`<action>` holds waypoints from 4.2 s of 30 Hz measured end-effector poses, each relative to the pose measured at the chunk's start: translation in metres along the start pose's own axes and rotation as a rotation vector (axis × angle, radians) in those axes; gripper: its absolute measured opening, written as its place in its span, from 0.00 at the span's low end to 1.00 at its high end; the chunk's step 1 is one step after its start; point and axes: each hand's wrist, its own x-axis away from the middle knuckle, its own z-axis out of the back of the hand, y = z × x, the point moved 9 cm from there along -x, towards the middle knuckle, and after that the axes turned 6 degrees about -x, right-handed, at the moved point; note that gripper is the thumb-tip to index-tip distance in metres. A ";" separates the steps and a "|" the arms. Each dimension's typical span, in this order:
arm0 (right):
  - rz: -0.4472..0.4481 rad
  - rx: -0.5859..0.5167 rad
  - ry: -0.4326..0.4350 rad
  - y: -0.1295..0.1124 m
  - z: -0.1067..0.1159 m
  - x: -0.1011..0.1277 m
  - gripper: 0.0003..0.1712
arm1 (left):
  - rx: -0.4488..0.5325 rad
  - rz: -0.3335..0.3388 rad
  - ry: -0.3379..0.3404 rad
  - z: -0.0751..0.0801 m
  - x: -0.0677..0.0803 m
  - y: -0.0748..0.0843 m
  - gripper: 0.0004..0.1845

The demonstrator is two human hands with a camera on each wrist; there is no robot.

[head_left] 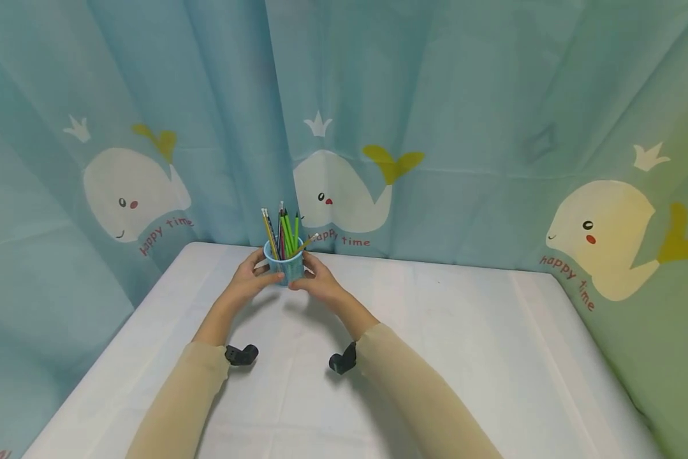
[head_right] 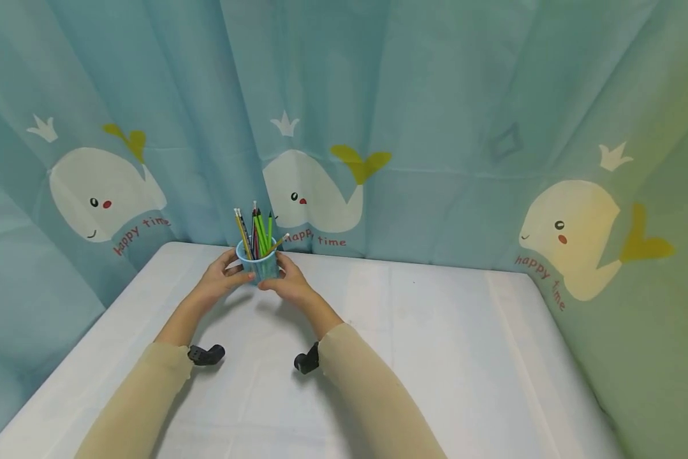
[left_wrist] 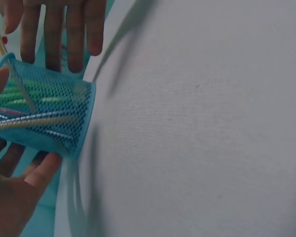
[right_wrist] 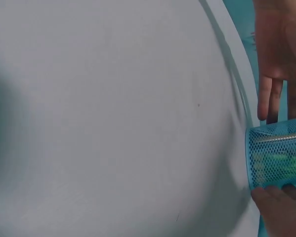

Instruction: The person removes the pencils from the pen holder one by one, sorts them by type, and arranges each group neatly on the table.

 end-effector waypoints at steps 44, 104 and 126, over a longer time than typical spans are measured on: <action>-0.029 -0.077 0.163 0.011 0.091 0.102 0.37 | -0.045 -0.164 -0.286 -0.094 0.037 0.037 0.41; 0.126 0.048 0.272 -0.031 0.144 0.118 0.19 | 0.064 -0.108 -0.249 -0.151 0.046 0.037 0.41; 0.283 -0.225 0.327 -0.078 0.169 0.146 0.18 | 0.078 -0.117 -0.252 -0.152 0.044 0.037 0.40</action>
